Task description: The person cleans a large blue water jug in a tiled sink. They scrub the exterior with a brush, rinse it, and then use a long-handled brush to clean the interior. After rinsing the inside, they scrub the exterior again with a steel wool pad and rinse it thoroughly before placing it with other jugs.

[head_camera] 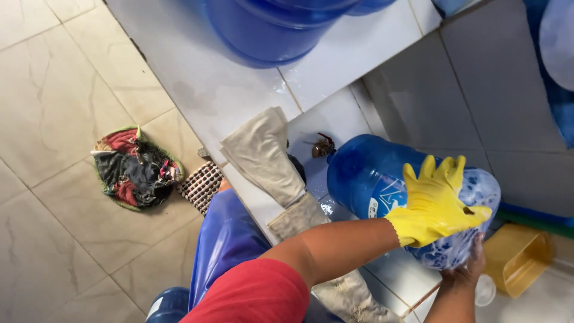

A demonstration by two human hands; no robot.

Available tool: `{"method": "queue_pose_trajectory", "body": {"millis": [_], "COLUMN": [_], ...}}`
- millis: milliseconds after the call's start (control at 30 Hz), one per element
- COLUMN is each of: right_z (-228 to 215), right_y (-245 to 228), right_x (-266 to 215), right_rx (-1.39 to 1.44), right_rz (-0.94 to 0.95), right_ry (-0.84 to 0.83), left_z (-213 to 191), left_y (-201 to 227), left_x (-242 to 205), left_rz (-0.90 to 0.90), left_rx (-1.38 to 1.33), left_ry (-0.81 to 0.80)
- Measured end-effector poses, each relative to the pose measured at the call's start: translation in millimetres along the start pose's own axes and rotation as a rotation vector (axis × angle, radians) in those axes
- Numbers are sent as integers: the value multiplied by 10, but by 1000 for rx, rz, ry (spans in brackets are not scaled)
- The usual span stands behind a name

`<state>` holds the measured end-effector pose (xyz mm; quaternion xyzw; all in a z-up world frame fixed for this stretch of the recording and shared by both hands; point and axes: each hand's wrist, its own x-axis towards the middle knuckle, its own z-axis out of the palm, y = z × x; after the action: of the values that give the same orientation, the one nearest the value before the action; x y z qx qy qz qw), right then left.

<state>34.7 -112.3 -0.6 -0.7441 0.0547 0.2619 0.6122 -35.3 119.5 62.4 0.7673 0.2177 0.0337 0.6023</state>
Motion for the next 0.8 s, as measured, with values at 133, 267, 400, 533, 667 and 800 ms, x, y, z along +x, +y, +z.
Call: {"method": "queue_pose_trajectory", "body": {"millis": [133, 267, 400, 533, 667, 800], "right_z": [210, 206, 479, 465, 81, 80], "right_y": [-123, -121, -218, -168, -40, 27], "right_x": [-77, -20, -120, 0, 154, 170], "right_rx": [-13, -62, -106, -49, 685, 757], "right_rz": [-34, -48, -153, -65, -112, -91], "right_ry": [29, 69, -32, 107, -314, -416], "left_z": [-169, -271, -188, -253, -349, -452], "left_y": [-60, -91, -113, -167, -224, -283], "left_x": [82, 127, 230, 330, 385, 357], "left_rz": [28, 65, 121, 91, 101, 67], "left_rx": [-2, -25, -5, 53, 3, -42], "left_ry": [-71, -60, -37, -51, -84, -126]}}
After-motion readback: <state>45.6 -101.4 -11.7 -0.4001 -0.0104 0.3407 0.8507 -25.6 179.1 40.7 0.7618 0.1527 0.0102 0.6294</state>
